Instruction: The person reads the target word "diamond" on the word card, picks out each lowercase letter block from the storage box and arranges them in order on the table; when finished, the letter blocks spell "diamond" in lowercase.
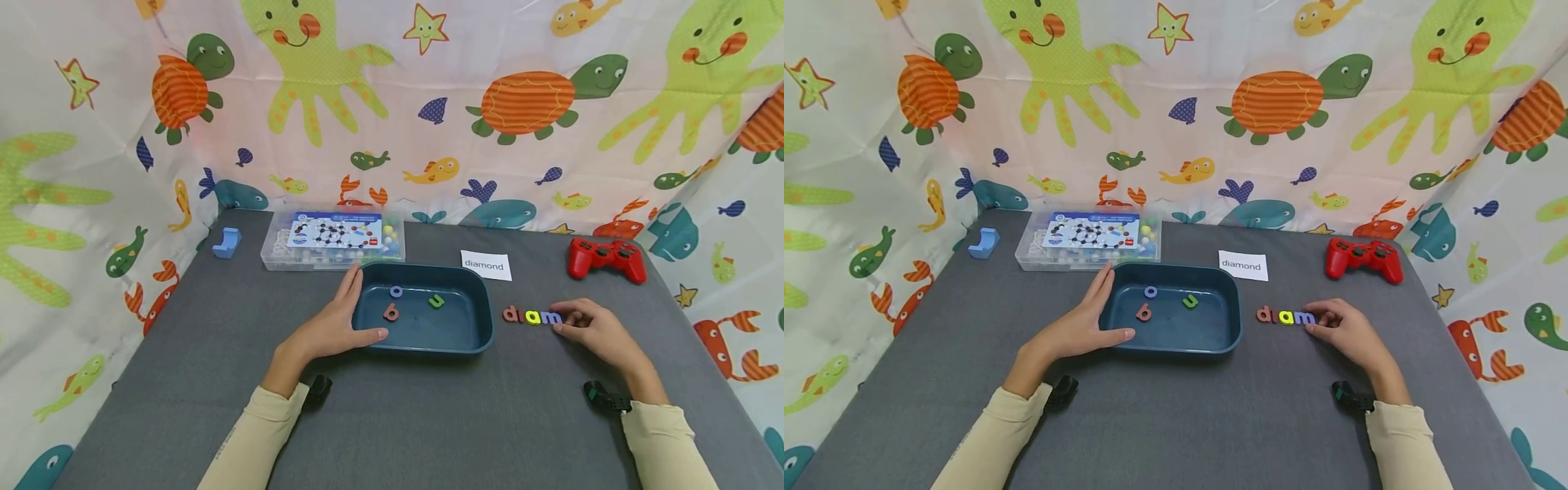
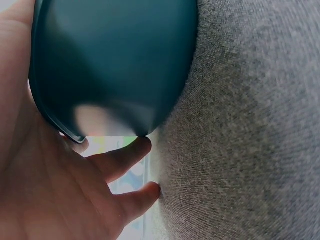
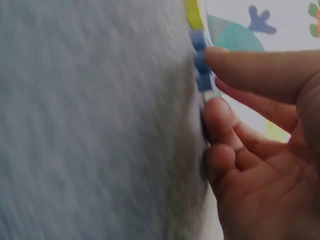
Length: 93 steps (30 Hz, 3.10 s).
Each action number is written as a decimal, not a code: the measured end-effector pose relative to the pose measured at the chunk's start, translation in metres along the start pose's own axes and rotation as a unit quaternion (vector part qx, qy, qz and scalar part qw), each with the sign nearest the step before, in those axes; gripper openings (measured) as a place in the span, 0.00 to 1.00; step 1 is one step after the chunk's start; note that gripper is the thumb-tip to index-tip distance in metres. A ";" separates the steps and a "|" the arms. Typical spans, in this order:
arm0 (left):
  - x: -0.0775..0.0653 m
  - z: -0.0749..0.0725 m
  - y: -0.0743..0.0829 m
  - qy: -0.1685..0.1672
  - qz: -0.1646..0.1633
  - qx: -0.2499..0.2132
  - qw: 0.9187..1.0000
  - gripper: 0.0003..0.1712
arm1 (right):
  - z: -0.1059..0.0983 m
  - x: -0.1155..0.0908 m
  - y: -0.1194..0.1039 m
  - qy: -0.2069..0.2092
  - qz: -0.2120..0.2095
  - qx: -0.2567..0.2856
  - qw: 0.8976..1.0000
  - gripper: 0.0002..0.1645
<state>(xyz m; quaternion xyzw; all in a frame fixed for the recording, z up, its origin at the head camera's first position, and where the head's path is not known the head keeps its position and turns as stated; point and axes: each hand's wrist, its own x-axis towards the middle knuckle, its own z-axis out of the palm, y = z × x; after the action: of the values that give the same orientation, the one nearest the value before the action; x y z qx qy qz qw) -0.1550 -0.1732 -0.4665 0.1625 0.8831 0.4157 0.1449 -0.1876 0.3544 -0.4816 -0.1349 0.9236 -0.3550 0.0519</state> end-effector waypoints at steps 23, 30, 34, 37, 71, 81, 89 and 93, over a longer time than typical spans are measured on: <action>-0.001 -0.002 0.002 0.002 -0.002 0.001 1.000 0.72 | -0.003 0.004 0.009 -0.010 -0.015 0.007 1.000 0.18; 0.001 0.000 -0.001 0.001 -0.010 0.004 1.000 0.73 | -0.008 0.000 0.007 -0.004 0.040 0.031 0.999 0.24; 0.001 0.002 -0.002 -0.001 -0.016 0.006 1.000 0.73 | -0.014 -0.001 0.002 0.036 0.067 0.047 0.996 0.29; 0.002 0.003 -0.003 -0.001 -0.015 0.005 1.000 0.74 | -0.018 0.001 -0.004 0.087 0.064 0.080 0.991 0.28; -0.001 0.002 0.001 0.002 0.007 -0.001 1.000 0.72 | 0.013 0.097 -0.164 0.143 -0.256 0.430 0.854 0.25; -0.002 0.002 0.002 0.003 -0.001 -0.003 1.000 0.73 | 0.057 0.115 -0.184 0.049 -0.222 0.317 0.921 0.26; -0.001 0.004 0.000 0.008 -0.003 -0.005 1.000 0.73 | 0.081 0.124 -0.188 -0.049 -0.190 0.279 0.940 0.32; 0.000 0.004 0.000 0.008 -0.002 -0.004 1.000 0.73 | 0.093 0.128 -0.186 -0.102 -0.193 0.279 0.935 0.34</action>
<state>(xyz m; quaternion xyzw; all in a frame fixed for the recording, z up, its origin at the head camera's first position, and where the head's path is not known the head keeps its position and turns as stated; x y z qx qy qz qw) -0.1531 -0.1705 -0.4694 0.1566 0.8827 0.4204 0.1396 -0.2526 0.1260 -0.4256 -0.3266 0.7333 -0.5858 0.1118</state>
